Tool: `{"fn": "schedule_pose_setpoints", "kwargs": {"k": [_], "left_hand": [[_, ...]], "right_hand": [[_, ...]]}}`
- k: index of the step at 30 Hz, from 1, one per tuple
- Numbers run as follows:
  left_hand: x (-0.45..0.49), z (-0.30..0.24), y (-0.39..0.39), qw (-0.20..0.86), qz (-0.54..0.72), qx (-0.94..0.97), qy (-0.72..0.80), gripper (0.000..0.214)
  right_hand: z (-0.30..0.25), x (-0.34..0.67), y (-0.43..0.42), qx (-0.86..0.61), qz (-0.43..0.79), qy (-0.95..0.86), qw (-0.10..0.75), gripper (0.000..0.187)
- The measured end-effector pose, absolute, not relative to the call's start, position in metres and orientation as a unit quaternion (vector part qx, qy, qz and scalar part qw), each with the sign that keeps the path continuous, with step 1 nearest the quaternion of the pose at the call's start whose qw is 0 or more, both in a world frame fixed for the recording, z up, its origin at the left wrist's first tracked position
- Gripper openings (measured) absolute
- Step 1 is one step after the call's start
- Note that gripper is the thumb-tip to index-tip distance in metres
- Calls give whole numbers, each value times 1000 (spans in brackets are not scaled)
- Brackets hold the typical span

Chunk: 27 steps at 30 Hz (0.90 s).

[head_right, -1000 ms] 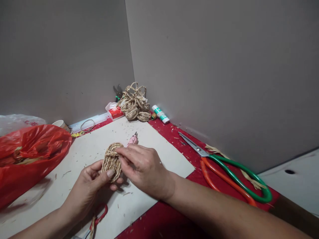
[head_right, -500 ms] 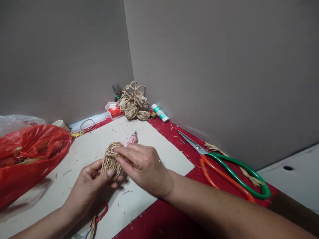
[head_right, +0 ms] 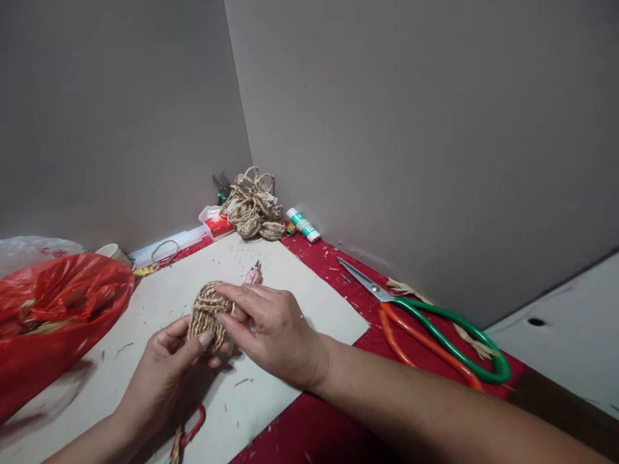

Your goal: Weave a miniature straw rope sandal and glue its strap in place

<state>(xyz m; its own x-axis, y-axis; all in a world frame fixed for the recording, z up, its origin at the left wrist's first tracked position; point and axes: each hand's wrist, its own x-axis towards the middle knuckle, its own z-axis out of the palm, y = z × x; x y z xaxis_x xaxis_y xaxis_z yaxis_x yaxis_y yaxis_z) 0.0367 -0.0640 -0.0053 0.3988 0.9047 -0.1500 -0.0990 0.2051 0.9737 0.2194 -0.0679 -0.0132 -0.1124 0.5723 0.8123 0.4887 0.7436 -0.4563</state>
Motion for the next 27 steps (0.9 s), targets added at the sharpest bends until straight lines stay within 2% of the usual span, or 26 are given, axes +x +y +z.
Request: {"fn": "schedule_pose_setpoints", "kwargs": {"k": [4, 8, 14, 16, 20, 23, 25, 27], "left_hand": [[35, -6, -60, 649, 401, 482, 431, 27], [35, -5, -60, 632, 422, 477, 442, 27], [35, -4, -67, 638, 415, 494, 421, 24], [34, -3, -70, 629, 412, 508, 420, 23], [34, 7, -71, 599, 390, 572, 403, 27], [34, 19, -68, 592, 362, 585, 419, 50], [26, 24, -69, 544, 397, 589, 447, 57], [6, 23, -76, 440, 494, 605, 444, 54]], "right_hand": [[-11, 220, -68, -398, 85, -726, 555, 10], [-9, 219, -68, -441, 183, -695, 538, 20], [-7, 209, -69, -381, 492, -627, 469, 25], [-5, 207, -69, -356, 543, -593, 476, 26], [1, 210, -69, -372, 542, -565, 499, 29], [6, 215, -66, -379, 540, -529, 534, 32], [8, 218, -63, -376, 526, -508, 569, 36], [7, 220, -58, -372, 521, -487, 594, 41]]}}
